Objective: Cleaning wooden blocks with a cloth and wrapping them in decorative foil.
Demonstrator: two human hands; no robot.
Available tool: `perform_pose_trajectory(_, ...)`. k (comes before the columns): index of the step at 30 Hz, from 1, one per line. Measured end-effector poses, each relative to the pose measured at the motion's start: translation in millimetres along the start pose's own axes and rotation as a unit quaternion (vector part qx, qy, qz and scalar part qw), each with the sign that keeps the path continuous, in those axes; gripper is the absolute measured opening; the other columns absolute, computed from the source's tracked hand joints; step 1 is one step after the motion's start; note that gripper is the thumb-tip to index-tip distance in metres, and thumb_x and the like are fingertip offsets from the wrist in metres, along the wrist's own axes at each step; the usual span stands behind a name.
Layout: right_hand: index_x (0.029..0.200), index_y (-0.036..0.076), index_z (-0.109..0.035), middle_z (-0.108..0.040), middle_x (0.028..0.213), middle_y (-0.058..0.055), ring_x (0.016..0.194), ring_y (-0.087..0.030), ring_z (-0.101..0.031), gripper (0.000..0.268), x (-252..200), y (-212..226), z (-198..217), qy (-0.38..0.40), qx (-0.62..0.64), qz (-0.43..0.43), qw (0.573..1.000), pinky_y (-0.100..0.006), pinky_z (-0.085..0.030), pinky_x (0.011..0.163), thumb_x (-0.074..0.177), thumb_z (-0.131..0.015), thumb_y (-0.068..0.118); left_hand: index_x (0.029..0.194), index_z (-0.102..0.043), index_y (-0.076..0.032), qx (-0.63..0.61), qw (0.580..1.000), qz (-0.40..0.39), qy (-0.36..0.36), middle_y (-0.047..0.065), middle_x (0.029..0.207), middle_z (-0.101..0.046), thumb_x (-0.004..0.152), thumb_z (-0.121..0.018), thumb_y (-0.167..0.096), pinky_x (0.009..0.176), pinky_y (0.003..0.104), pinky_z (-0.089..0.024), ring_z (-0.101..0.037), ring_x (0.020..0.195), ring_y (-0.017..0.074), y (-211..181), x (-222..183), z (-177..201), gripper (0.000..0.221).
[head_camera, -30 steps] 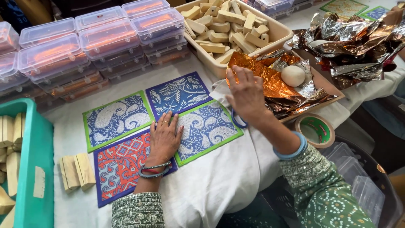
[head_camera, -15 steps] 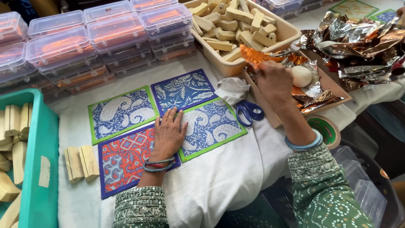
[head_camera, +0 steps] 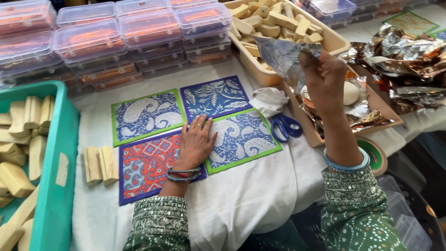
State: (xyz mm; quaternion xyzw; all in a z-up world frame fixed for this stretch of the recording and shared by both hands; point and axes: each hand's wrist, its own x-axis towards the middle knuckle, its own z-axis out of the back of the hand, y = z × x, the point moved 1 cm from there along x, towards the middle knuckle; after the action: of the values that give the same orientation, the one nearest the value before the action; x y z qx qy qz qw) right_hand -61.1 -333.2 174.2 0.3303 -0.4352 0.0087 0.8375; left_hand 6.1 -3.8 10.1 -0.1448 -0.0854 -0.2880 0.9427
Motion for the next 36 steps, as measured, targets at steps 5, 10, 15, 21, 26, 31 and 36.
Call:
perform_pose_trajectory(5,0.095,0.002,-0.071,-0.050,0.068,0.009,0.065,-0.001,-0.039,0.029,-10,56,-37,0.075,0.159,-0.012,0.984,-0.025,-0.028,0.056,0.112,-0.070,0.025,0.160,-0.028,-0.004,-0.144,0.987,0.017,-0.062,0.021,0.163,-0.033,0.094,-0.065,-0.044,0.121,0.052,-0.031,-0.032,0.150,0.0334,20,3,-2,0.085)
perform_pose_trajectory(10,0.102,0.004,-0.073,-0.062,0.078,0.011,0.069,0.001,-0.048,0.019,-23,64,-71,0.190,0.317,-0.046,0.928,-0.021,-0.036,0.058,0.108,-0.067,0.020,0.160,-0.008,-0.001,-0.287,0.946,0.018,-0.153,0.030,0.164,-0.018,0.081,-0.081,-0.055,0.122,0.049,-0.025,-0.017,0.153,0.0429,38,8,34,0.121)
perform_pose_trajectory(15,0.105,0.008,-0.073,-0.075,0.104,0.003,0.094,-0.002,-0.066,0.012,-14,77,-87,0.241,0.485,-0.127,0.831,-0.018,-0.055,0.085,0.100,-0.068,0.017,0.167,-0.002,-0.004,-0.511,0.853,-0.001,-0.102,0.023,0.172,-0.020,0.074,-0.087,-0.043,0.125,0.050,-0.016,-0.019,0.158,0.0367,45,5,61,0.131)
perform_pose_trajectory(21,0.098,0.008,-0.073,-0.073,0.090,-0.004,0.070,-0.009,-0.064,0.011,-8,4,-140,0.231,0.496,-0.336,0.767,-0.027,-0.053,0.056,0.095,-0.075,0.019,0.165,-0.028,-0.006,-0.651,0.752,0.104,-0.001,0.020,0.104,-0.065,0.084,-0.085,-0.018,0.081,0.035,-0.063,-0.069,0.095,0.0205,48,4,60,0.100)
perform_pose_trajectory(26,0.095,0.007,-0.072,-0.073,0.084,-0.005,0.064,-0.009,-0.059,0.010,-24,-28,-193,0.239,0.423,-0.372,0.791,-0.025,-0.049,0.054,0.094,-0.075,0.016,0.146,-0.055,0.001,-0.623,0.767,0.144,-0.050,0.005,0.086,-0.073,0.084,-0.073,-0.008,0.061,0.025,-0.062,-0.070,0.070,0.0098,66,6,40,0.065)
perform_pose_trajectory(31,0.095,0.005,-0.075,-0.076,0.084,-0.002,0.067,-0.007,-0.061,0.012,-52,-40,-235,0.279,0.364,-0.339,0.822,-0.019,-0.053,0.060,0.099,-0.071,0.016,0.142,-0.060,0.000,-0.430,0.877,0.199,-0.078,0.007,0.080,-0.073,0.082,-0.071,0.002,0.063,0.026,-0.055,-0.065,0.066,0.0117,83,2,34,0.061)
perform_pose_trajectory(36,0.099,0.004,-0.073,-0.071,0.075,-0.005,0.065,-0.014,-0.061,0.013,-70,-24,-252,0.280,0.148,-0.164,0.934,-0.034,-0.050,0.058,0.098,-0.068,0.015,0.143,-0.056,-0.010,-0.148,0.952,0.267,-0.001,0.009,0.098,-0.075,0.085,-0.075,-0.010,0.087,0.040,-0.056,-0.072,0.094,0.0254,65,-6,73,0.061)
